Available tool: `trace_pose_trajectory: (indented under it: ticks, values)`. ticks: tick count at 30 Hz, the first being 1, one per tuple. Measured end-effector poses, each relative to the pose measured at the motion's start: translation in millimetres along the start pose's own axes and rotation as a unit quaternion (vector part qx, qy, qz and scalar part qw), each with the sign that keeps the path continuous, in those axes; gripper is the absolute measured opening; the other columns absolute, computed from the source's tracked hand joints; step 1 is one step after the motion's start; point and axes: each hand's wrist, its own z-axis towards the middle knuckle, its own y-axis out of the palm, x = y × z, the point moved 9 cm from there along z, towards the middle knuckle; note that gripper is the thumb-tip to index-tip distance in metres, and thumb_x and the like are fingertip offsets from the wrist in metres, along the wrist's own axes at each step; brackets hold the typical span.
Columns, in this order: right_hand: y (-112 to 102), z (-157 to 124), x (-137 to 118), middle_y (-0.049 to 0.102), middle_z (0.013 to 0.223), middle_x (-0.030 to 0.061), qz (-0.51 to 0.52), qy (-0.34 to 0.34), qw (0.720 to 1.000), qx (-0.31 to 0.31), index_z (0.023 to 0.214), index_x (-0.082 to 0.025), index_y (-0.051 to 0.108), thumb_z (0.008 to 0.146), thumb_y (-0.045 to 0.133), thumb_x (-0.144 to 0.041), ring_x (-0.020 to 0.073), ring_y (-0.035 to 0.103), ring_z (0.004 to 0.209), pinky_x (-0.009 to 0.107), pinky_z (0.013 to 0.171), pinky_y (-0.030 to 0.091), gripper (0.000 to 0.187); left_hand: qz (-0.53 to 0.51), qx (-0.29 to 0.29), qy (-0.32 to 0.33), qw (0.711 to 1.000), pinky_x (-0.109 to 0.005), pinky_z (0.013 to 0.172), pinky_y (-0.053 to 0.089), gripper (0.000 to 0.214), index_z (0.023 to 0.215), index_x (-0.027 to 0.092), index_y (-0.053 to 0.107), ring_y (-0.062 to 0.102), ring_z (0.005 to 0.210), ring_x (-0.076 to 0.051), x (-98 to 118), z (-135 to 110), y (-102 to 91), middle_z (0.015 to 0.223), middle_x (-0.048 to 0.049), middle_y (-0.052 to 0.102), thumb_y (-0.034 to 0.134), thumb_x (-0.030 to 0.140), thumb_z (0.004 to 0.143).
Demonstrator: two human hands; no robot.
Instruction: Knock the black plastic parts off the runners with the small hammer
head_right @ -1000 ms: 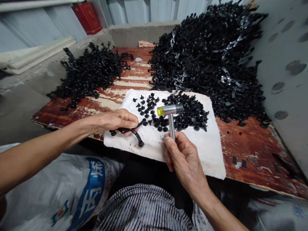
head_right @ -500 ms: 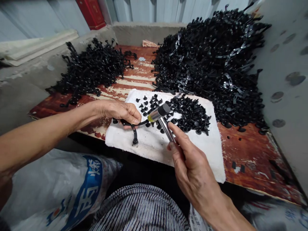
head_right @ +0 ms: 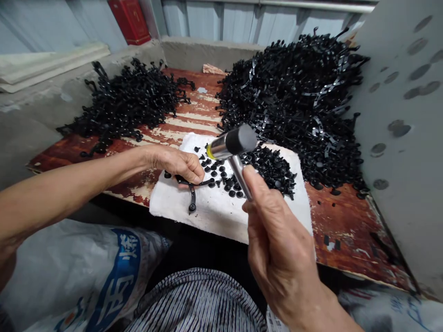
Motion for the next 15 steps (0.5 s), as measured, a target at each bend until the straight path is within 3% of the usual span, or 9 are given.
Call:
trace_pose_trajectory:
  ticks: [2,4,9,13,15]
  values:
    - [16,-1,1,0.069,0.089,0.0096,-0.002,-0.015,0.998,-0.067,0.15,-0.026,0.043,0.091,0.043,-0.01,0.0187,0.064,0.064,0.035,0.064,0.057,0.06,-0.011,0.011,-0.003,1.0,-0.026,0.04,0.019,0.028,0.045,0.017,0.06,0.031,0.038,-0.009,-1,0,-2.0,0.042,-0.0023,0.051,0.072,0.025,0.07]
    - [27,-3,5,0.069,0.086,0.0096,0.009,-0.02,0.992,-0.121,0.144,-0.023,0.051,0.091,0.043,-0.012,0.0198,0.065,0.064,0.036,0.062,0.058,0.055,-0.014,-0.001,-0.006,1.0,-0.026,0.04,0.02,0.026,0.048,0.016,0.062,0.032,0.038,-0.009,-2,1,-0.7,0.044,-0.0029,0.052,0.071,0.024,0.071]
    - [6,-2,12,0.07,0.101,0.0098,0.028,0.013,0.999,-0.011,0.152,-0.031,0.038,0.093,0.045,-0.012,0.022,0.068,0.084,0.04,0.079,0.057,0.063,-0.021,-0.018,-0.018,0.999,-0.025,0.039,0.018,0.026,0.048,0.015,0.063,0.034,0.036,-0.009,-6,4,1.1,0.045,-0.0031,0.052,0.073,0.025,0.069]
    - [28,-5,14,0.072,0.091,0.0095,0.044,0.02,0.993,-0.111,0.142,-0.029,0.055,0.089,0.048,-0.013,0.0245,0.069,0.079,0.042,0.072,0.059,0.056,-0.041,0.011,-0.013,0.999,-0.024,0.037,0.018,0.025,0.046,0.015,0.064,0.035,0.034,-0.009,-7,4,-6.7,0.043,-0.0032,0.052,0.077,0.024,0.065]
    - [25,-6,21,0.072,0.098,0.0088,0.071,0.057,0.993,-0.074,0.144,-0.032,0.051,0.087,0.049,-0.012,0.0214,0.068,0.073,0.039,0.07,0.059,0.06,-0.03,-0.003,-0.011,0.999,-0.024,0.037,0.019,0.025,0.047,0.016,0.064,0.034,0.035,-0.009,-7,4,-4.7,0.043,-0.0029,0.052,0.075,0.025,0.068]
